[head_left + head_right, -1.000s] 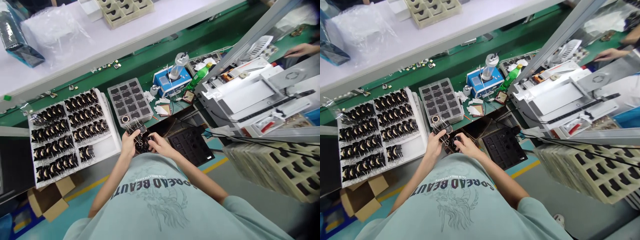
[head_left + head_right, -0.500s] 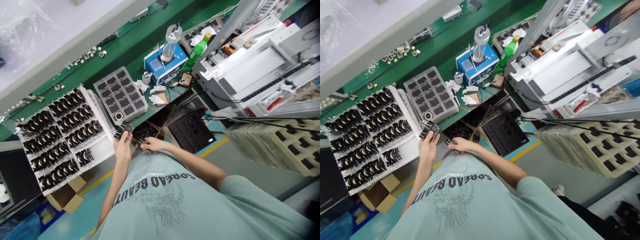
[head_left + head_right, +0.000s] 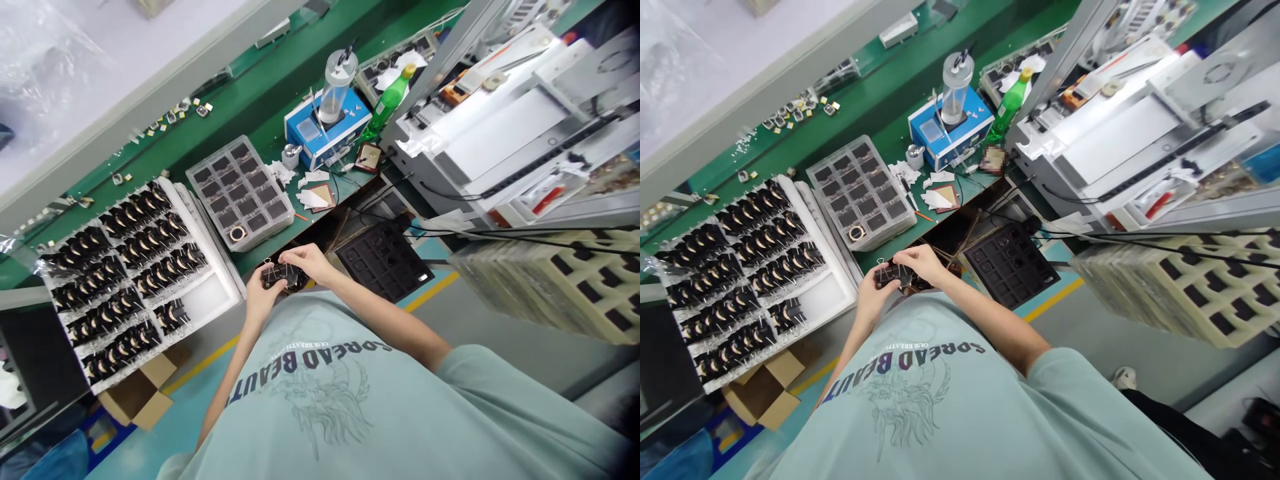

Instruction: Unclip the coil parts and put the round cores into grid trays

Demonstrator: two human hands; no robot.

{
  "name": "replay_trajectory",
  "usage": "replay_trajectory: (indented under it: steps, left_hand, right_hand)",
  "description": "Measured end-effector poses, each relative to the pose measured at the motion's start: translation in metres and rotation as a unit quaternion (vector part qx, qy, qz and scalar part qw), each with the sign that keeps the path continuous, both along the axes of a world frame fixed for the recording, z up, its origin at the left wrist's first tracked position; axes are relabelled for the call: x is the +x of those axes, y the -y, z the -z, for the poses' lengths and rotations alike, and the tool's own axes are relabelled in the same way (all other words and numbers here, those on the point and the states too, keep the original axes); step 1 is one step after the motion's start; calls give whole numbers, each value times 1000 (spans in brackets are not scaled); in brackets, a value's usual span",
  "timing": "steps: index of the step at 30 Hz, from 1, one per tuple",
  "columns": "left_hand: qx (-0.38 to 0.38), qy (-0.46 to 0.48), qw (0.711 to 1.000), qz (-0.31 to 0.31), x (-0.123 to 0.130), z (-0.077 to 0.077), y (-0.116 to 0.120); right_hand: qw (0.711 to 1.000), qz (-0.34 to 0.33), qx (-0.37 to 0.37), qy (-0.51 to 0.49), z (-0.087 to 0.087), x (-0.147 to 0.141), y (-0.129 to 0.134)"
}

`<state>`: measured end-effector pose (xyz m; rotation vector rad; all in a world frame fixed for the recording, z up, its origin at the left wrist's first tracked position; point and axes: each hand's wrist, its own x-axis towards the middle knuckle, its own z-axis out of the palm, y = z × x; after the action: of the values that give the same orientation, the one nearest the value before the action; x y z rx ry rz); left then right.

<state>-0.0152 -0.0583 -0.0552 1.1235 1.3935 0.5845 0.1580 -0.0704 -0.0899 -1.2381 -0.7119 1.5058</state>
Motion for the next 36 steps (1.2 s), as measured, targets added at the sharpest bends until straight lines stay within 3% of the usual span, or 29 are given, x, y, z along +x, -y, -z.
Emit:
replay_trajectory:
  steps: [4,7,11,15,19,22,25,27,31,33,36]
  left_hand:
    - [6,-11,999,50,2,-5,-7]
    - [1,-27,994,106,4,-8,-14]
    - [-7,-14,984,178,11,-5,-23]
    - [-57,-5,980,192,14,-4,-24]
    - [-130,-16,980,152,3,-4,-20]
    - [-168,8,985,37,-11,1,-18]
    - [-219,73,972,-47,-10,15,-22]
    - [-280,121,950,-68,5,29,-26]
    - [-414,186,888,-81,61,59,-34]
    - [-445,204,869,-65,91,72,-36]
    - [-459,202,864,-43,127,88,-41]
  right_hand:
    - [997,61,-24,-32,-4,7,-4]
    - [998,-2,-33,-59,-14,15,-9]
    - [990,-129,39,43,-23,18,-16]
    - [986,-106,69,110,-23,18,-14]
    - [992,-46,30,110,0,23,-9]
    - [992,-52,-26,112,37,22,-5]
    - [988,-41,-101,106,70,20,6]
    - [993,-34,-109,37,82,22,18]
    - [996,17,-8,-86,87,38,42]
    - [994,89,-2,-67,86,53,47]
    - [980,185,-64,24,88,82,43]
